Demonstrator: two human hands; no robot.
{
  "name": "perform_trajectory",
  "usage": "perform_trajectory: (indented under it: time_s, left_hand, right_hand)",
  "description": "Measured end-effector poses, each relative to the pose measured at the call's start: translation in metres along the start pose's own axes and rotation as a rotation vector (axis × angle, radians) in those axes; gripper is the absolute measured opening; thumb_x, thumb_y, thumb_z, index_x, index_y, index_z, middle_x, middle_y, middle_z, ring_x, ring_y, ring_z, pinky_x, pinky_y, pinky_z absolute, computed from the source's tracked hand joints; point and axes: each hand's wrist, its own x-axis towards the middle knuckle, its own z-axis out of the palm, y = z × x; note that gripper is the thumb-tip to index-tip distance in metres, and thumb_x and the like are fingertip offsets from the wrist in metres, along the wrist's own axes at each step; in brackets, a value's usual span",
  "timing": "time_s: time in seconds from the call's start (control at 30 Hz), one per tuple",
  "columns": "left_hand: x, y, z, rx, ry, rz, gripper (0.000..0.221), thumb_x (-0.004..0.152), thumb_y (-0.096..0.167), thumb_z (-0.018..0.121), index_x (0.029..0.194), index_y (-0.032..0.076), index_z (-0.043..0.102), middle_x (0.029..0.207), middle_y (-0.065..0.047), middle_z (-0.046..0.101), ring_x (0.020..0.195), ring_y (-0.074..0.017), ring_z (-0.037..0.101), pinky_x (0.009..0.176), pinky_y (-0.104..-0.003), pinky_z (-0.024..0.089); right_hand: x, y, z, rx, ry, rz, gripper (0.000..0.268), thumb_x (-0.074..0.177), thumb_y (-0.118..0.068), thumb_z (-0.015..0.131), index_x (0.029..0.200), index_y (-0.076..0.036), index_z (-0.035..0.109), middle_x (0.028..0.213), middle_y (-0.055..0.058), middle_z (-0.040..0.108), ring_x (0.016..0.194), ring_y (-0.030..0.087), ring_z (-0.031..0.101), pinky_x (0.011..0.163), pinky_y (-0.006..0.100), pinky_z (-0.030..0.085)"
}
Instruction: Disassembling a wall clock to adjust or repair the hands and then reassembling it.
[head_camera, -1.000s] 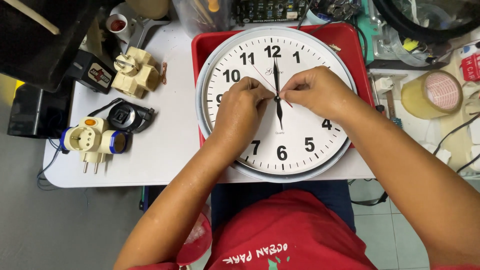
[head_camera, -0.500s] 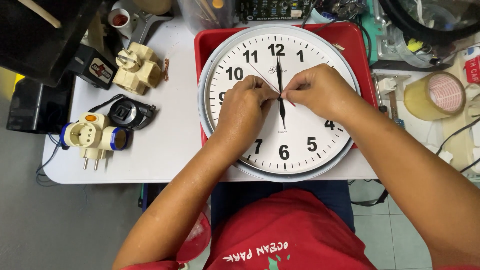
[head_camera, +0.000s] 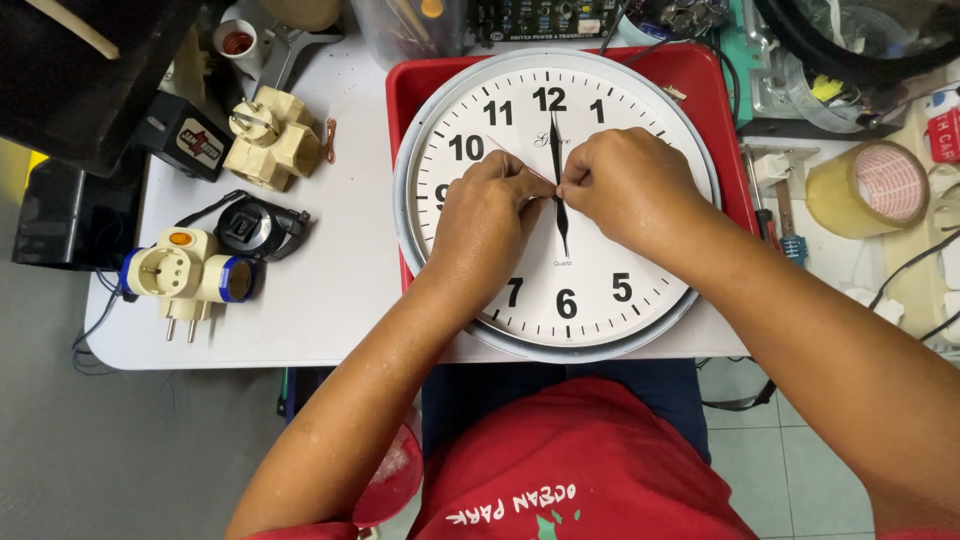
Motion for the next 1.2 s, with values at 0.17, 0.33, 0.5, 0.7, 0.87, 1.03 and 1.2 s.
perform_trajectory:
  time_s: [0.17, 0.33, 0.5, 0.7, 0.87, 1.03, 1.2]
  left_hand:
    - [0.000, 0.000, -0.001, 0.006, 0.010, -0.008, 0.018, 0.081, -0.005, 0.076, 0.095, 0.005, 0.081, 0.087, -0.012, 0.069, 0.080, -0.0201, 0.068, 0.073, -0.029, 0.056]
    - [0.000, -0.002, -0.001, -0.017, -0.006, -0.006, 0.017, 0.082, -0.005, 0.074, 0.096, 0.004, 0.081, 0.087, -0.012, 0.068, 0.080, -0.0195, 0.066, 0.072, -0.029, 0.055]
    - [0.001, 0.000, -0.001, -0.010, -0.006, -0.002, 0.018, 0.081, -0.005, 0.075, 0.095, 0.005, 0.081, 0.087, -0.012, 0.069, 0.080, -0.0195, 0.067, 0.072, -0.029, 0.055]
    - [0.001, 0.000, 0.000, 0.009, -0.010, -0.013, 0.017, 0.081, -0.005, 0.075, 0.094, 0.005, 0.081, 0.087, -0.011, 0.069, 0.079, -0.0180, 0.066, 0.071, -0.027, 0.055]
    - [-0.001, -0.001, 0.001, 0.016, -0.010, -0.009, 0.015, 0.082, -0.005, 0.075, 0.093, 0.003, 0.081, 0.085, -0.011, 0.068, 0.077, -0.0179, 0.066, 0.069, -0.027, 0.056]
    - [0.000, -0.002, 0.003, 0.020, -0.020, -0.016, 0.013, 0.081, -0.002, 0.077, 0.093, 0.003, 0.081, 0.084, -0.011, 0.067, 0.077, -0.0176, 0.066, 0.069, -0.028, 0.057]
    - [0.000, -0.003, 0.003, 0.022, -0.028, -0.010, 0.013, 0.081, -0.002, 0.078, 0.093, 0.003, 0.081, 0.084, -0.011, 0.067, 0.077, -0.0177, 0.066, 0.067, -0.027, 0.058]
  right_hand:
    - [-0.003, 0.002, 0.001, 0.031, 0.029, -0.036, 0.016, 0.092, -0.002, 0.069, 0.104, 0.002, 0.078, 0.077, 0.016, 0.074, 0.074, 0.026, 0.074, 0.063, 0.043, 0.061]
    - [-0.012, 0.003, 0.001, 0.093, 0.072, -0.109, 0.015, 0.094, -0.002, 0.067, 0.104, 0.001, 0.077, 0.081, 0.018, 0.074, 0.080, 0.032, 0.074, 0.068, 0.049, 0.061]
    - [-0.018, 0.012, 0.017, 0.014, 0.162, -0.221, 0.012, 0.094, -0.002, 0.069, 0.103, -0.001, 0.077, 0.085, 0.015, 0.075, 0.084, 0.028, 0.074, 0.070, 0.042, 0.061]
    - [-0.028, 0.019, 0.022, -0.006, 0.266, -0.341, 0.011, 0.095, 0.000, 0.067, 0.101, 0.001, 0.076, 0.085, 0.015, 0.074, 0.082, 0.025, 0.073, 0.068, 0.035, 0.061]
    - [-0.032, 0.018, 0.024, -0.019, 0.296, -0.370, 0.013, 0.093, 0.004, 0.066, 0.102, 0.004, 0.076, 0.084, 0.016, 0.073, 0.081, 0.024, 0.072, 0.068, 0.032, 0.061]
    - [-0.034, 0.020, 0.027, -0.063, 0.338, -0.417, 0.011, 0.091, 0.004, 0.068, 0.098, 0.002, 0.077, 0.080, 0.013, 0.071, 0.075, 0.019, 0.070, 0.063, 0.027, 0.058]
    - [-0.033, 0.021, 0.029, -0.080, 0.353, -0.440, 0.010, 0.090, 0.005, 0.070, 0.097, 0.003, 0.076, 0.079, 0.013, 0.071, 0.073, 0.018, 0.069, 0.061, 0.027, 0.058]
